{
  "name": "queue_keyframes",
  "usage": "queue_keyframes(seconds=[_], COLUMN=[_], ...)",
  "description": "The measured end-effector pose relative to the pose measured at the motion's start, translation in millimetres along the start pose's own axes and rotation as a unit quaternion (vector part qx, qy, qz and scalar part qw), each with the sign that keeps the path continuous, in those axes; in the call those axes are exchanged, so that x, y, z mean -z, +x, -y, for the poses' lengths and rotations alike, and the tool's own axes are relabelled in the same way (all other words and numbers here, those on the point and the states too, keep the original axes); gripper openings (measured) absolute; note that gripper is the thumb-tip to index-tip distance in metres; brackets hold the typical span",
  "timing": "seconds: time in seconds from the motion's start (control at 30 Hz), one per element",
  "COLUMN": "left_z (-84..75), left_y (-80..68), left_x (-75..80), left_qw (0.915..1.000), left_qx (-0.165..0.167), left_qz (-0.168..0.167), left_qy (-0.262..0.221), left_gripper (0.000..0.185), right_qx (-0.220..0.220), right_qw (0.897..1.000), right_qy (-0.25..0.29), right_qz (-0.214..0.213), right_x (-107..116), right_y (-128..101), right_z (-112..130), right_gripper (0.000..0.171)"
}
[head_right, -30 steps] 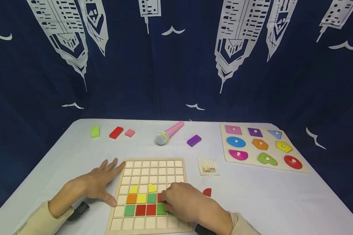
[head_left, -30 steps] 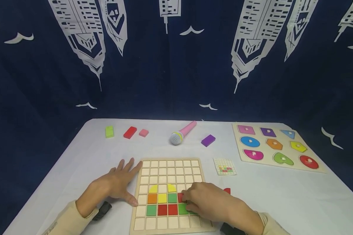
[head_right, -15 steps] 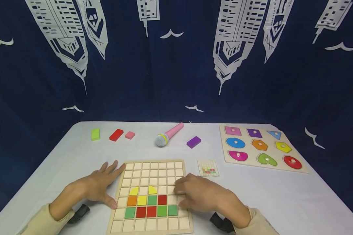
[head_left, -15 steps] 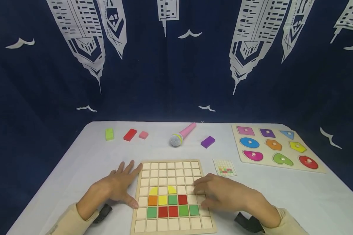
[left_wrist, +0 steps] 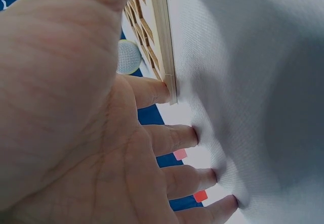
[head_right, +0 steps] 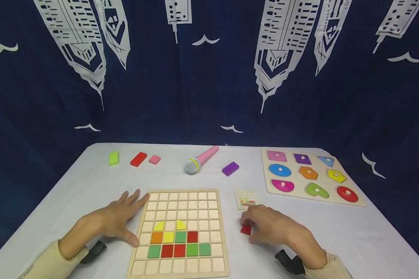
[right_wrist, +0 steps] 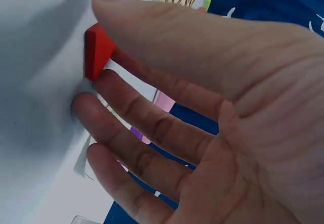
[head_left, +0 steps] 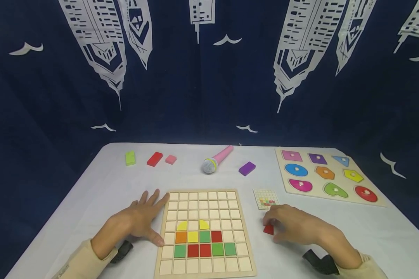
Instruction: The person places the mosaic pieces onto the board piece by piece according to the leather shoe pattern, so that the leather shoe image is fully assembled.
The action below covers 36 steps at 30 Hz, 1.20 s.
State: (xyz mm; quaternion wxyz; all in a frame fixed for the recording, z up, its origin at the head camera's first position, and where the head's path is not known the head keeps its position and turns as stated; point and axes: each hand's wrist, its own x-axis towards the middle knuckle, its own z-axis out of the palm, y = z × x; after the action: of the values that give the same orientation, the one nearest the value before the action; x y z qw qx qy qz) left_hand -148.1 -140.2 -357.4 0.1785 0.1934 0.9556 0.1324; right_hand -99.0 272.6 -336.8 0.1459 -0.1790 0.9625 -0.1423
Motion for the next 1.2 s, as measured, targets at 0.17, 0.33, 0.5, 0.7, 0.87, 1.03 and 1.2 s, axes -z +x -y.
queue_keyframes(seconds=[0.17, 0.33, 0.5, 0.7, 0.87, 1.03, 1.2], left_z=[0.4, 0.0, 0.3, 0.2, 0.1, 0.7, 0.4], left_y=[-0.3, 0.7, 0.7, 0.7, 0.5, -0.3, 0.0], left_x=[0.9, 1.9, 1.8, 0.3, 0.0, -0.3, 0.4], left_qw=[1.0, 0.9999, 0.9999, 0.9999, 1.0, 1.0, 1.0], left_qx=[-0.001, -0.007, -0.007, -0.009, -0.006, -0.003, -0.007], left_qz=[0.006, 0.004, 0.0, -0.001, 0.001, 0.0, -0.001], left_qy=[-0.002, 0.005, 0.009, 0.007, 0.007, 0.006, 0.006], left_gripper=[0.135, 0.135, 0.136, 0.135, 0.135, 0.136, 0.136], right_qx=[0.046, 0.043, 0.048, 0.092, 0.119, 0.16, 0.194], right_qw=[0.999, 0.999, 0.999, 0.995, 0.992, 0.985, 0.979], right_qy=[-0.008, -0.006, -0.01, -0.022, -0.019, -0.019, 0.039], right_qz=[-0.012, -0.012, -0.012, -0.017, -0.035, -0.055, -0.041], right_x=[-2.0, -3.8, -3.8, -0.2, 4.7, 7.6, 5.8], right_y=[5.0, 8.2, 8.1, 10.4, 17.6, 28.6, 41.5], right_z=[-3.9, -3.7, -3.4, 0.8, 14.2, 31.9, 48.3], right_gripper=[0.027, 0.026, 0.023, 0.015, 0.013, 0.012, 0.015])
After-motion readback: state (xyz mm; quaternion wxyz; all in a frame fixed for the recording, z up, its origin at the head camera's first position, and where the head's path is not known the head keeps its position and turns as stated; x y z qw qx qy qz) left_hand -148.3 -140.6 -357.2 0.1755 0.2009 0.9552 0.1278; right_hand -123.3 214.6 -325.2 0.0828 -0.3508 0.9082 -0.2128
